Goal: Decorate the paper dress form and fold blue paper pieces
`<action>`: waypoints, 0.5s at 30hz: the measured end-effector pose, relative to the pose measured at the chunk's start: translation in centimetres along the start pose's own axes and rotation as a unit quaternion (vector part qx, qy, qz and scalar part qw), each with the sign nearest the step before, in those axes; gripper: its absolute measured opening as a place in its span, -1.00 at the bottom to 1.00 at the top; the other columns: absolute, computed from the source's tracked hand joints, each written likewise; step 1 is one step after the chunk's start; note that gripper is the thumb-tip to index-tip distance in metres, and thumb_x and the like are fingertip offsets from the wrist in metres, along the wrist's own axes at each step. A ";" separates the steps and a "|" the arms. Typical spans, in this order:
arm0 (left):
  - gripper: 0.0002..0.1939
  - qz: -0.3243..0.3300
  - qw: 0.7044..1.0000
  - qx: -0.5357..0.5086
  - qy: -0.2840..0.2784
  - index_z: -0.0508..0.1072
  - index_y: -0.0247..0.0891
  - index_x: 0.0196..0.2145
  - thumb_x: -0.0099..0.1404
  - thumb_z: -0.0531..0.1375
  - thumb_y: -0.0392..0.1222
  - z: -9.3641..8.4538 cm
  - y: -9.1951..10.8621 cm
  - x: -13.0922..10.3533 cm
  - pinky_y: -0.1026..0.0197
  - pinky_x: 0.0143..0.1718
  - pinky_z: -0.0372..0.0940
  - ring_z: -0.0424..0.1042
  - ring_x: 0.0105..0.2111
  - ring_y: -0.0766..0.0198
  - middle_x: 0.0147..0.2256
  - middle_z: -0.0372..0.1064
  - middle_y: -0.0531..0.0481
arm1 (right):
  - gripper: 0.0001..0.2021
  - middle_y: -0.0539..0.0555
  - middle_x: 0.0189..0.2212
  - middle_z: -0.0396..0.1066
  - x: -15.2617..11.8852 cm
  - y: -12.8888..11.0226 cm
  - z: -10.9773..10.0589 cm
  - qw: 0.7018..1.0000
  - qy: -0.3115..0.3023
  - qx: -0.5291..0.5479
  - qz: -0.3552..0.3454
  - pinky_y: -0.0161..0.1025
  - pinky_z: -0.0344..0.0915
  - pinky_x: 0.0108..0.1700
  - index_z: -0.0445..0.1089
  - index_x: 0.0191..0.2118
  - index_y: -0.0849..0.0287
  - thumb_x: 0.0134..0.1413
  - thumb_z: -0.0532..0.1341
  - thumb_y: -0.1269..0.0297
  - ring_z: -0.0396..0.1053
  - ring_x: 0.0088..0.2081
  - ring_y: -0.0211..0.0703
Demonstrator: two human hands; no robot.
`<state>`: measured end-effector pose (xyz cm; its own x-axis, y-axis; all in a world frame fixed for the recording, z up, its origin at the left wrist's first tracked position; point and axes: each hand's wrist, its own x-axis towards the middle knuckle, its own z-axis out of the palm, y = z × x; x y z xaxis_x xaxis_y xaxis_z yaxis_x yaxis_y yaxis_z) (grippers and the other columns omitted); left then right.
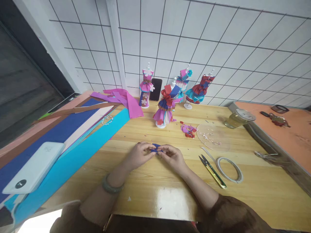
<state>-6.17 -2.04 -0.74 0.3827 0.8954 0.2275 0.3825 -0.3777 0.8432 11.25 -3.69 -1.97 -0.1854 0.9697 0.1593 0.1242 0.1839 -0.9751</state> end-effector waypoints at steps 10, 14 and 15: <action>-0.89 0.038 0.999 0.031 0.000 0.45 -0.24 -0.41 0.10 0.13 -0.25 0.0 -0.4 0.1 0.26 -0.25 0.20 0.33 -0.35 0.32 -0.43 0.38 0.00 | -0.79 0.05 -0.49 0.34 -0.1 0.3 -0.3 0.996 -0.006 -0.079 -0.034 -0.34 0.21 -0.46 0.38 -0.24 0.18 -0.06 0.19 0.26 0.23 -0.51 -0.30; -0.88 0.021 1.000 0.011 -0.002 0.46 -0.25 -0.41 0.09 0.13 -0.26 -0.1 -0.4 0.2 0.28 -0.27 0.21 0.34 -0.35 0.32 -0.42 0.38 -0.01 | -0.80 0.03 -0.53 0.33 0.0 0.5 -0.4 0.995 0.007 -0.086 -0.040 -0.34 0.21 -0.46 0.39 -0.27 0.18 -0.06 0.19 0.25 0.23 -0.52 -0.30; -0.87 0.011 1.000 0.003 -0.004 0.46 -0.26 -0.40 0.10 0.12 -0.25 -0.1 -0.4 0.2 0.28 -0.27 0.21 0.35 -0.35 0.32 -0.41 0.39 -0.01 | -0.81 0.03 -0.53 0.33 0.0 0.5 -0.4 0.995 0.008 -0.087 -0.041 -0.34 0.21 -0.46 0.39 -0.28 0.19 -0.06 0.19 0.24 0.24 -0.52 -0.29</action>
<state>-6.36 -1.72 -0.97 0.3967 0.8855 0.2418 0.3788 -0.3979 0.8356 11.72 -3.55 -2.41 -0.1872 0.9523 0.2410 0.2767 0.2866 -0.9172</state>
